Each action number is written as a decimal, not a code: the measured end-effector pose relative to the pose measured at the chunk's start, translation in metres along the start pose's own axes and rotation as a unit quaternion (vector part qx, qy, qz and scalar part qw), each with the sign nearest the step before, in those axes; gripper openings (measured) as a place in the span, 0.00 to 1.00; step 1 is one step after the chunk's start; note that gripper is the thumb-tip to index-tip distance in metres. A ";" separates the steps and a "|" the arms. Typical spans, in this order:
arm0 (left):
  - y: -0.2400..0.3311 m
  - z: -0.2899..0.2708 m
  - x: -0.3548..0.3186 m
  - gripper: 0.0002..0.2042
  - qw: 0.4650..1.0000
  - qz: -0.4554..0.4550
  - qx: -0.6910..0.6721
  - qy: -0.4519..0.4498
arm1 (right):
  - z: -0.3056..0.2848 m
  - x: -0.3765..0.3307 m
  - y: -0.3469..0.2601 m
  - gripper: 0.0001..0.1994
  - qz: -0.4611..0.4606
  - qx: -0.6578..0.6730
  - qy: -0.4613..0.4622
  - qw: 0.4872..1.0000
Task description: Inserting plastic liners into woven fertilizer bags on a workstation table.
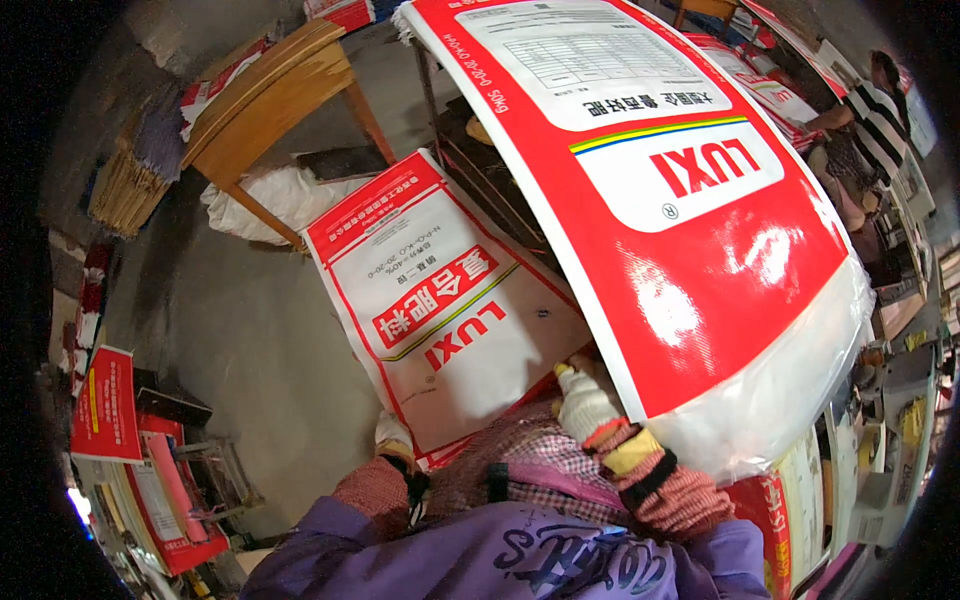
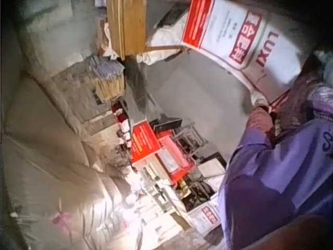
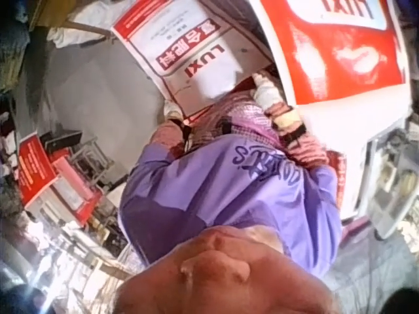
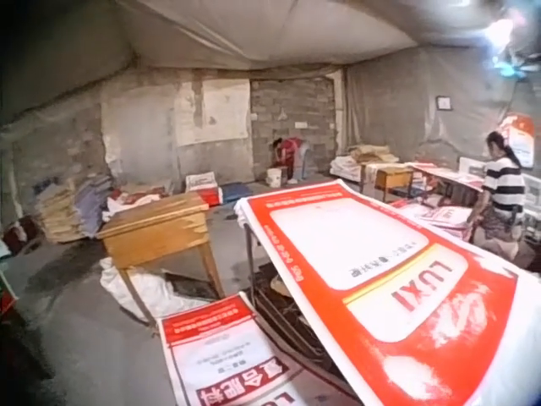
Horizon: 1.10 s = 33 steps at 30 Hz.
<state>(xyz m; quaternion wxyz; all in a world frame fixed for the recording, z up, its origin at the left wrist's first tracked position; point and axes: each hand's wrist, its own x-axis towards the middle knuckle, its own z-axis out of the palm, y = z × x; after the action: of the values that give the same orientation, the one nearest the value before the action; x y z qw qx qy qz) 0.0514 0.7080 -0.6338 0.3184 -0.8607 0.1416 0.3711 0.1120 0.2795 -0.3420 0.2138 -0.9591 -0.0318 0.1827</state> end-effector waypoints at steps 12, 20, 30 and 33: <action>-0.044 -0.322 -0.113 0.21 0.716 -0.002 -0.509 0.477 | -0.111 -0.152 -0.004 0.14 -0.110 0.332 0.057 0.935; 0.069 -0.552 -0.247 0.22 0.584 0.450 -0.210 0.642 | -0.116 -0.169 0.038 0.09 0.111 0.717 0.400 0.560; 0.083 -0.613 -0.231 0.09 0.625 0.522 -0.473 0.336 | -0.157 -0.168 0.076 0.22 0.168 0.502 0.429 0.732; 0.072 -0.624 -0.240 0.09 0.635 0.531 -0.481 0.288 | -0.175 -0.139 0.077 0.22 0.169 0.351 0.402 0.829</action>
<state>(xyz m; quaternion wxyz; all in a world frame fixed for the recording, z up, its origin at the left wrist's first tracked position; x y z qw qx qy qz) 0.1952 0.2475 -0.1653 -0.4500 -0.7315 0.4602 0.2248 0.0449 0.1210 -0.1801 0.4957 -0.7987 0.2857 -0.1864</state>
